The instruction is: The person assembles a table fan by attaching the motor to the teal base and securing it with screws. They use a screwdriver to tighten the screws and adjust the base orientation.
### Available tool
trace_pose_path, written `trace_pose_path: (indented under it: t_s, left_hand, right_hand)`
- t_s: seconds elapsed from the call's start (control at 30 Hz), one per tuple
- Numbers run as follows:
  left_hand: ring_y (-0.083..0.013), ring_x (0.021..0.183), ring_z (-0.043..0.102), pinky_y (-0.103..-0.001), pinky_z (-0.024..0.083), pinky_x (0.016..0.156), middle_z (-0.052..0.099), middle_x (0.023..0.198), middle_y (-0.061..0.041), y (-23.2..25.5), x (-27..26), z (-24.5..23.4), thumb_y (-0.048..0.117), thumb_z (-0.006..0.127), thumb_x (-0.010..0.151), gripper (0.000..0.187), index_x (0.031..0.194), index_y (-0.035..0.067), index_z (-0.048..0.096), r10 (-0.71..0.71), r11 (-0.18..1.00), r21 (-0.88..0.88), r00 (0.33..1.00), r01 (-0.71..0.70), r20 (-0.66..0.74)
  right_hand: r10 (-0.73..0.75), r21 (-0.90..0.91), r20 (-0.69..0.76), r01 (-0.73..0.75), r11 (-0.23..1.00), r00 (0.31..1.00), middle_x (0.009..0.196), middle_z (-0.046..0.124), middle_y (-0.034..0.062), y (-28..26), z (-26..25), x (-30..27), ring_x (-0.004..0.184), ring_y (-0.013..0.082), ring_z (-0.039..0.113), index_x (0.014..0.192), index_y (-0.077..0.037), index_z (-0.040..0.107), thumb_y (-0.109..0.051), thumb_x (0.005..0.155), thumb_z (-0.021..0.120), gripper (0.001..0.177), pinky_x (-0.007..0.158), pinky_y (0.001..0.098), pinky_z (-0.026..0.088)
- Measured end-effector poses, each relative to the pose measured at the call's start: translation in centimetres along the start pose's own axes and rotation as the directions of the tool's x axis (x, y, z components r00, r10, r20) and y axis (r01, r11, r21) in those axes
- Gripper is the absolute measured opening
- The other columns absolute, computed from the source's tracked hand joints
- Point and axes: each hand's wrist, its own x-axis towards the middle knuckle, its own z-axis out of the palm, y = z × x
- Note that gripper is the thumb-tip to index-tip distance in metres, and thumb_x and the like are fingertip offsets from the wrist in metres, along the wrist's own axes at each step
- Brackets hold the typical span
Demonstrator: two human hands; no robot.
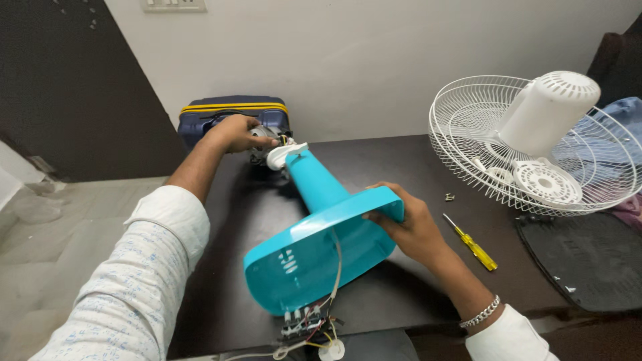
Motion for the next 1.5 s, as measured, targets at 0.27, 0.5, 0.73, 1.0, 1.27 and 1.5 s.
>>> trace_pose_path:
  t_s: [0.27,0.5,0.73,1.0,1.27,1.5]
  left_hand:
    - [-0.0354,0.133,0.055,-0.042,0.044,0.111,0.058,0.143,-0.022,0.5,0.9,-1.4,0.048,0.082,0.077,0.084,0.143,0.003,0.055,0.200,0.979,0.018,0.972,-0.204,0.126]
    - [-0.0310,0.136,0.053,-0.041,0.045,0.109,0.055,0.148,-0.014,4.3,2.0,-1.6,0.031,0.079,0.075,0.084,0.151,0.016,0.045,0.340,0.940,-0.112,0.912,-0.323,0.227]
    - [-0.0332,0.136,0.051,-0.044,0.043,0.109,0.052,0.150,-0.016,6.7,4.5,-0.3,0.036,0.074,0.077,0.080,0.151,0.017,0.047,0.366,0.929,-0.065,0.883,-0.364,0.295]
    - [-0.0375,0.128,0.058,-0.045,0.047,0.106,0.060,0.138,-0.022,6.9,4.5,1.0,0.051,0.070,0.083,0.077,0.146,0.012,0.050,0.352,0.931,0.032,0.918,-0.363,0.183]
    - [-0.0370,0.131,0.054,-0.046,0.046,0.105,0.057,0.139,-0.021,8.3,-0.5,-2.4,0.057,0.071,0.083,0.084,0.148,0.010,0.047,0.388,0.920,0.009,0.915,-0.392,0.114]
    - [-0.0325,0.144,0.049,-0.046,0.041,0.114,0.055,0.151,-0.019,6.9,-10.9,-5.3,0.058,0.064,0.092,0.082,0.153,0.008,0.040,0.523,0.809,-0.273,0.849,-0.521,-0.069]
  right_hand:
    - [-0.064,0.064,0.089,0.059,0.996,0.994,0.111,0.074,0.0085,1.5,0.5,0.7,0.099,0.0190,0.074,0.126,-0.004,0.062,-0.002,0.089,0.075,0.039,0.087,0.0334,0.060]
    - [-0.049,0.030,0.088,0.047,0.998,0.995,0.113,0.074,0.0098,1.0,1.3,0.8,0.098,0.0221,0.075,0.125,-0.005,0.063,-0.002,0.088,0.074,0.038,0.085,0.0344,0.059]
    - [-0.040,0.014,0.061,0.039,0.999,0.997,0.112,0.073,0.0088,0.7,1.8,0.3,0.100,0.0238,0.076,0.124,-0.006,0.060,-0.005,0.090,0.073,0.037,0.085,0.0348,0.061]
    - [-0.065,-0.001,0.027,0.065,0.998,0.998,0.116,0.071,0.0104,0.2,2.9,0.2,0.104,0.0250,0.074,0.125,-0.005,0.059,-0.006,0.094,0.071,0.033,0.088,0.0359,0.059]
    - [-0.013,0.032,-0.012,0.014,0.999,1.000,0.109,0.071,0.0095,-1.3,5.4,0.3,0.100,0.0243,0.074,0.125,-0.004,0.057,-0.009,0.095,0.071,0.033,0.086,0.0359,0.059]
    - [-0.135,-0.064,-0.003,0.135,0.989,0.991,0.114,0.071,0.0151,-2.5,5.8,1.3,0.103,0.0300,0.073,0.126,-0.003,0.058,-0.010,0.094,0.072,0.035,0.087,0.0386,0.057]
